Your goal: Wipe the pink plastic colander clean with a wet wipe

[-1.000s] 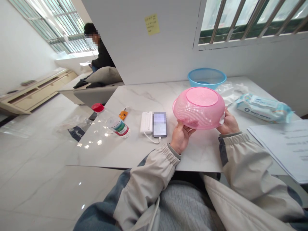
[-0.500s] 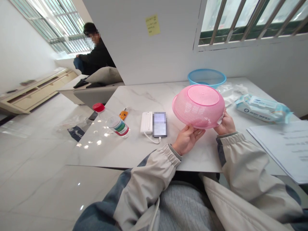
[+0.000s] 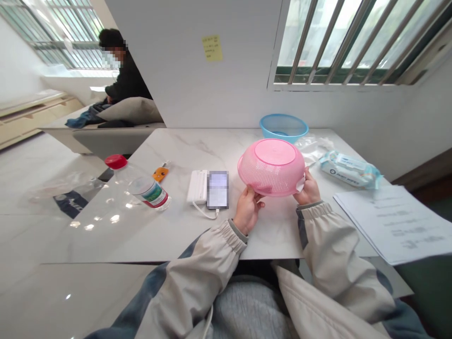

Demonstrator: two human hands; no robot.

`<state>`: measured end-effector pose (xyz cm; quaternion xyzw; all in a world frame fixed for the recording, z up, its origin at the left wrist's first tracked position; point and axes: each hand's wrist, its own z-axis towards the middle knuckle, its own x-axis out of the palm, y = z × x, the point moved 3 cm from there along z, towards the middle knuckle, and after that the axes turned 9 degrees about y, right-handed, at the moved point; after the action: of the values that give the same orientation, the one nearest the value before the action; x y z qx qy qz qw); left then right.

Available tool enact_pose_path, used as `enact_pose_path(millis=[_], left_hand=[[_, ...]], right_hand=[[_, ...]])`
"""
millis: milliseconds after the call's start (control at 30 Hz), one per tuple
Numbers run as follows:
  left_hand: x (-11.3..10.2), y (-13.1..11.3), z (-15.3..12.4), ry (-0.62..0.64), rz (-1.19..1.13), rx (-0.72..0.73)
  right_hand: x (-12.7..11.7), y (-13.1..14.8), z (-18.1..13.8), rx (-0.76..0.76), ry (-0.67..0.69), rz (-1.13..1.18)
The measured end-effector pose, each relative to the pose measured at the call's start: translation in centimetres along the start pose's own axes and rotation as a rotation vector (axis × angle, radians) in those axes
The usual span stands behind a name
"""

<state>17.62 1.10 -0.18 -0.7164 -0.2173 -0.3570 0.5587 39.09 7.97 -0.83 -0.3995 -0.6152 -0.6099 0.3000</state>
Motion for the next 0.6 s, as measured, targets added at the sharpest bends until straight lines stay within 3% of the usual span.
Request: enact_pose_path(millis=[300, 600], left_hand=[[0.5, 0.3, -0.2, 0.015, -0.116, -0.081], [1.7, 0.7, -0.8, 0.227, -0.244, -0.206]], right_hand=[[0.0, 0.0, 0.0, -0.084, -0.017, -0.063], [0.6, 0.0, -0.2, -0.181, -0.001, -0.113]])
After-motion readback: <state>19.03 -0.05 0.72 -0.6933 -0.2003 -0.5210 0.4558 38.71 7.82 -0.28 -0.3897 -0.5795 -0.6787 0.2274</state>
